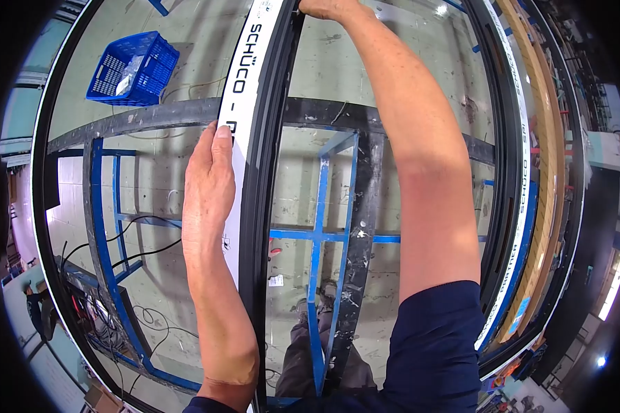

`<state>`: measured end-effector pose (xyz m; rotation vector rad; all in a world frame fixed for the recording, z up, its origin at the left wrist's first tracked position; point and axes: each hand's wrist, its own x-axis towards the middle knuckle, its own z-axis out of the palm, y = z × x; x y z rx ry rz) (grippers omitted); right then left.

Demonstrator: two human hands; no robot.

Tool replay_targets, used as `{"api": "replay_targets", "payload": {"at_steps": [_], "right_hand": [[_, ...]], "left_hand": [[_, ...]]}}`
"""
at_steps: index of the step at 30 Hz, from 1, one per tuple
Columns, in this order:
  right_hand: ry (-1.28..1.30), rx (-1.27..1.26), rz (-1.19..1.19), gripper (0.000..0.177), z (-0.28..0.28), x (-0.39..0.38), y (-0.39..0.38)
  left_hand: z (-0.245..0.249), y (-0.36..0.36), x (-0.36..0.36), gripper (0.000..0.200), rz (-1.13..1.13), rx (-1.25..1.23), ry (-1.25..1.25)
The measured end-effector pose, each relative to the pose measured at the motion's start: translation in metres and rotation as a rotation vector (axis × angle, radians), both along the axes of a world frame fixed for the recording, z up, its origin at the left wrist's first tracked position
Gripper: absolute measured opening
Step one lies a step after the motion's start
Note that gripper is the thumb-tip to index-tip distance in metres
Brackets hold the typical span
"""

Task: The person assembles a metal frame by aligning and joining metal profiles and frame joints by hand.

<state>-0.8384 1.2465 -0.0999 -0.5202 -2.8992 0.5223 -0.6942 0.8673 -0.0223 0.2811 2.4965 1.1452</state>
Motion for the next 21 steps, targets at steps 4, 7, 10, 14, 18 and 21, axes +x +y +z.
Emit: {"api": "replay_targets", "payload": {"at_steps": [4, 7, 10, 14, 18, 21], "right_hand": [[0.063, 0.082, -0.085, 0.044, -0.009, -0.001, 0.001], [-0.037, 0.037, -0.092, 0.042, 0.004, 0.011, -0.01], [-0.162, -0.065, -0.004, 0.041, 0.032, 0.028, -0.028], [-0.008, 0.043, 0.108, 0.042, 0.001, 0.015, -0.011], [0.029, -0.004, -0.044, 0.043, 0.0, 0.017, -0.022], [0.055, 0.001, -0.075, 0.045, -0.007, 0.024, -0.022]], "left_hand": [[0.002, 0.001, 0.001, 0.063, 0.002, -0.022, 0.009], [0.003, 0.001, 0.0, 0.063, -0.007, -0.018, -0.005], [-0.002, 0.0, -0.001, 0.063, -0.01, -0.016, 0.026], [-0.004, -0.001, -0.001, 0.065, -0.02, -0.003, 0.029], [-0.003, -0.001, 0.001, 0.066, -0.012, -0.008, 0.015], [-0.005, -0.001, -0.002, 0.067, -0.025, -0.011, -0.009]]}}
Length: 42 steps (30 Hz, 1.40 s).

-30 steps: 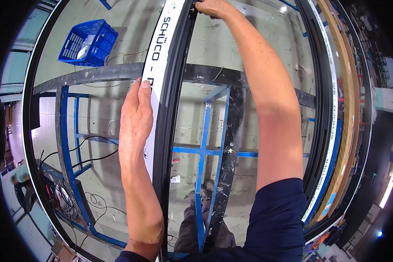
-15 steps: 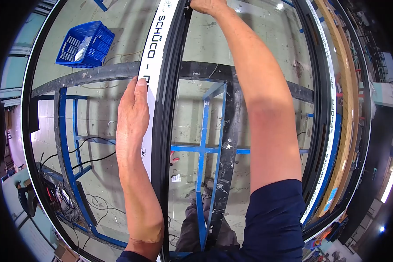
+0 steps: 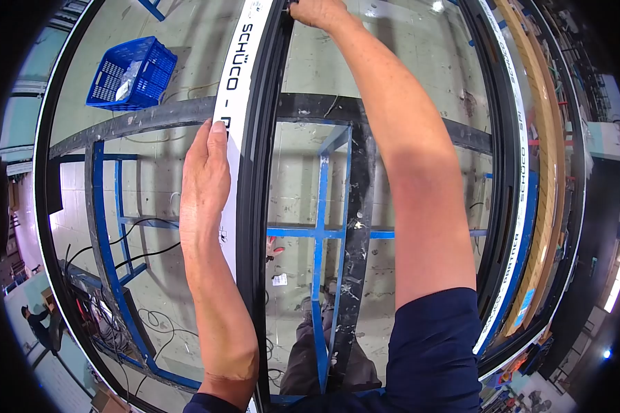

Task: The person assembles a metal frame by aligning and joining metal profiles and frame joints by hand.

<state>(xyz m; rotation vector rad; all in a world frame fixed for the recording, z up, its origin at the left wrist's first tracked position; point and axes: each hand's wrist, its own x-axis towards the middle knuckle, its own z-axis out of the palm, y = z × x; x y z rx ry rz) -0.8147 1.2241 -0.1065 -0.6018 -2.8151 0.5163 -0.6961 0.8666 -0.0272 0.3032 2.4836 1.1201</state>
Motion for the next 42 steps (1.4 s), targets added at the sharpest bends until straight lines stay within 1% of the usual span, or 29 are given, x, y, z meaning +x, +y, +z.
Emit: {"api": "replay_targets", "payload": {"at_steps": [1, 2, 5, 6, 9, 11, 12, 15, 18, 21, 22, 25, 28, 31, 34, 38, 41, 42], "right_hand": [[0.013, 0.017, 0.005, 0.045, 0.001, 0.001, -0.001], [-0.13, -0.014, 0.148, 0.042, 0.006, 0.004, 0.006], [-0.298, -0.203, 0.066, 0.037, 0.04, 0.024, -0.024], [-0.295, -0.25, 0.082, 0.031, 0.041, 0.026, -0.028], [-0.247, -0.362, 0.136, 0.033, 0.038, 0.024, -0.029], [-0.101, -0.209, 0.113, 0.036, 0.011, 0.017, -0.016], [-0.027, -0.131, 0.102, 0.037, 0.007, 0.017, -0.017], [0.017, -0.119, 0.026, 0.041, -0.002, 0.017, -0.016], [0.137, 0.062, 0.041, 0.037, -0.018, 0.027, -0.028], [-0.245, -0.189, 0.142, 0.036, 0.042, 0.067, -0.069], [-0.282, -0.238, 0.138, 0.037, 0.049, 0.073, -0.076], [-0.239, -0.187, 0.192, 0.039, 0.048, 0.074, -0.074], [-0.113, -0.267, 0.098, 0.04, 0.021, 0.065, -0.061], [0.019, -0.224, -0.005, 0.038, 0.005, 0.069, -0.069], [-0.025, -0.116, 0.041, 0.039, 0.016, 0.093, -0.092], [-0.273, -0.185, 0.101, 0.039, 0.052, 0.123, -0.131], [-0.231, -0.156, 0.109, 0.038, 0.044, 0.127, -0.133], [-0.165, -0.157, 0.097, 0.036, 0.04, 0.128, -0.133]], "left_hand": [[0.004, 0.0, 0.001, 0.067, -0.002, -0.004, -0.005], [0.006, 0.0, 0.0, 0.067, -0.003, -0.009, -0.011], [0.0, 0.0, 0.0, 0.067, 0.009, 0.018, 0.013], [-0.002, 0.0, 0.0, 0.067, 0.006, 0.017, 0.014], [-0.001, -0.001, -0.001, 0.067, 0.008, 0.006, 0.01], [0.006, 0.001, 0.001, 0.067, 0.019, 0.004, -0.015], [0.005, 0.0, 0.001, 0.067, 0.02, 0.01, -0.007], [-0.002, -0.001, 0.001, 0.066, 0.01, 0.012, 0.013], [-0.005, -0.001, -0.001, 0.066, 0.01, 0.019, 0.024], [0.001, 0.0, -0.001, 0.065, -0.002, 0.019, 0.02], [0.001, 0.0, 0.0, 0.065, 0.001, 0.018, 0.02], [-0.003, -0.001, -0.001, 0.065, -0.002, 0.025, 0.012], [0.0, 0.0, -0.003, 0.065, -0.001, 0.024, 0.001], [-0.004, -0.001, -0.002, 0.065, 0.008, 0.034, -0.001], [-0.002, -0.001, -0.002, 0.065, 0.009, 0.028, 0.024], [0.006, 0.0, 0.0, 0.063, 0.007, 0.039, 0.032], [0.009, 0.001, 0.001, 0.06, 0.013, 0.068, 0.015], [0.01, 0.001, 0.001, 0.058, 0.019, 0.075, 0.01]]}}
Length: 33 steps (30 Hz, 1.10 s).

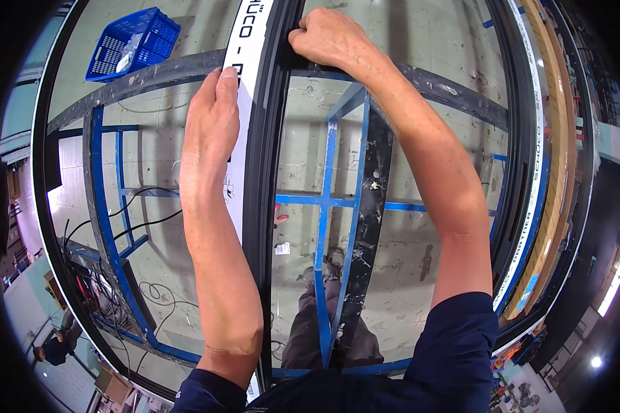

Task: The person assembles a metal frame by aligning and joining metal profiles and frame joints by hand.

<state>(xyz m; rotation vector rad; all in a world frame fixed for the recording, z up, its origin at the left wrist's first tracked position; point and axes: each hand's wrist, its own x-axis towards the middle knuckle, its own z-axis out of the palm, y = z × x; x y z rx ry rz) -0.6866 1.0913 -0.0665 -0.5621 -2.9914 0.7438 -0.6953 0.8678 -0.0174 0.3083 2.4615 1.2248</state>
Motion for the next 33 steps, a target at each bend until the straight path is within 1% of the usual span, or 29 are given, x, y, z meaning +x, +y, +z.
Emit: {"api": "replay_targets", "payload": {"at_steps": [2, 5, 8, 12, 15, 16, 17, 19, 22, 23, 25, 28, 30, 32, 33], "right_hand": [[0.13, -0.008, -0.029, 0.034, -0.011, 0.002, -0.003], [0.138, -0.092, -0.128, 0.035, -0.005, 0.004, -0.009], [0.173, 0.036, -0.056, 0.035, -0.001, 0.025, -0.026], [0.087, 0.029, -0.029, 0.035, 0.007, 0.051, -0.059], [0.016, -0.069, -0.002, 0.034, 0.009, 0.068, -0.075], [-0.013, -0.123, -0.013, 0.032, 0.012, 0.074, -0.081], [-0.022, -0.198, -0.02, 0.032, 0.011, 0.078, -0.084], [-0.039, -0.344, -0.036, 0.031, 0.009, 0.086, -0.086], [0.023, -0.28, -0.06, 0.032, -0.003, 0.082, -0.085], [0.048, -0.274, -0.083, 0.031, -0.006, 0.082, -0.086], [0.098, -0.262, -0.131, 0.031, -0.01, 0.083, -0.092], [0.095, -0.328, -0.212, 0.031, -0.01, 0.086, -0.1], [0.069, -0.305, -0.17, 0.033, -0.003, 0.094, -0.107], [0.018, -0.284, -0.116, 0.034, 0.007, 0.106, -0.118], [-0.02, -0.271, -0.087, 0.034, 0.013, 0.114, -0.125]], "left_hand": [[0.0, 0.0, 0.001, 0.057, 0.006, -0.011, 0.03], [0.0, 0.0, 0.001, 0.055, -0.001, -0.014, 0.012], [-0.003, -0.001, -0.003, 0.056, -0.01, -0.015, 0.007], [-0.003, -0.001, -0.002, 0.058, -0.006, -0.034, -0.03], [-0.012, -0.001, -0.007, 0.062, -0.03, -0.012, 0.041], [-0.013, -0.001, -0.008, 0.061, 0.003, -0.014, 0.021], [-0.014, -0.003, -0.006, 0.058, -0.01, -0.013, -0.032], [0.002, -0.002, -0.003, 0.053, -0.036, -0.007, -0.135], [-0.02, -0.001, -0.015, 0.05, -0.084, 0.136, 0.114], [-0.027, -0.004, -0.014, 0.05, -0.086, 0.141, 0.119], [-0.006, -0.004, -0.002, 0.049, -0.09, 0.152, 0.127], [-0.003, -0.006, -0.001, 0.048, -0.096, 0.154, 0.092], [-0.021, -0.002, -0.012, 0.048, -0.086, 0.152, 0.118], [-0.023, -0.005, -0.013, 0.049, -0.095, 0.138, 0.136], [-0.015, -0.007, -0.009, 0.049, -0.113, 0.128, 0.141]]}}
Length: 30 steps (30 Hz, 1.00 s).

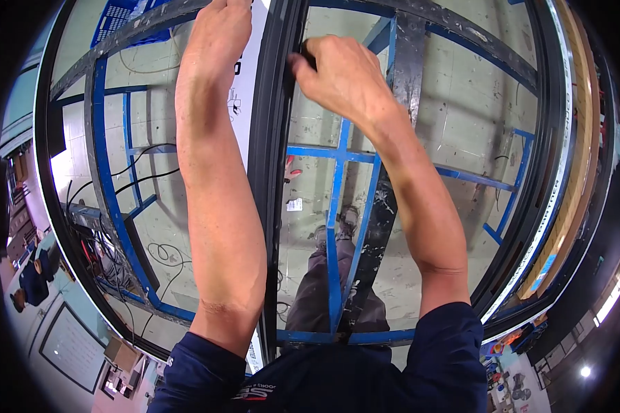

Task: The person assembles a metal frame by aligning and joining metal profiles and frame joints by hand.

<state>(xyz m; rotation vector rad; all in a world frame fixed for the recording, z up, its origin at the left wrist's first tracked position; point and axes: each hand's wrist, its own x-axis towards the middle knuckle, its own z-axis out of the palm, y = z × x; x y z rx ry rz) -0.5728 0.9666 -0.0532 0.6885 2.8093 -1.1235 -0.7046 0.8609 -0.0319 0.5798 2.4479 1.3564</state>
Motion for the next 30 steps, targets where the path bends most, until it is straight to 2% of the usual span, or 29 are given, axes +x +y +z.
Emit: {"api": "replay_targets", "payload": {"at_steps": [4, 7, 10, 13, 19, 21, 22, 23, 24, 26, 29, 30], "right_hand": [[-0.051, -0.004, 0.077, 0.034, 0.005, 0.011, -0.011], [-0.041, 0.05, 0.022, 0.036, 0.0, 0.008, -0.015], [-0.026, -0.049, -0.06, 0.037, -0.002, 0.008, -0.016], [-0.007, -0.069, -0.103, 0.036, -0.009, 0.009, -0.018], [0.028, 0.058, 0.034, 0.035, -0.003, 0.025, -0.031], [0.033, 0.058, 0.049, 0.036, -0.004, 0.029, -0.034], [0.034, 0.058, 0.052, 0.037, -0.004, 0.029, -0.034], [0.04, 0.065, 0.046, 0.036, -0.005, 0.029, -0.035], [0.04, 0.049, 0.022, 0.035, -0.006, 0.027, -0.033], [0.043, 0.011, -0.014, 0.033, -0.013, 0.024, -0.031], [0.144, -0.004, -0.086, 0.032, -0.021, 0.03, -0.039], [0.178, -0.007, -0.113, 0.032, -0.021, 0.033, -0.042]], "left_hand": [[-0.008, 0.004, -0.005, 0.049, 0.019, 0.017, -0.028], [-0.013, 0.003, -0.007, 0.05, 0.016, 0.028, -0.065], [-0.016, 0.002, -0.01, 0.05, 0.0, 0.018, -0.004], [-0.008, 0.003, -0.003, 0.05, 0.015, 0.009, -0.061], [-0.02, 0.001, -0.012, 0.052, -0.025, -0.025, 0.056], [-0.019, -0.008, -0.014, 0.053, -0.111, -0.062, 0.172], [-0.003, -0.007, -0.006, 0.053, -0.158, -0.077, 0.228], [0.008, -0.008, 0.013, 0.055, -0.097, -0.007, 0.058], [0.002, -0.01, 0.003, 0.055, -0.175, 0.026, 0.044], [-0.009, -0.015, 0.003, 0.053, -0.154, -0.018, 0.181], [-0.015, -0.023, -0.001, 0.049, -0.221, -0.075, 0.373], [-0.02, -0.028, -0.005, 0.049, -0.297, -0.065, 0.518]]}}
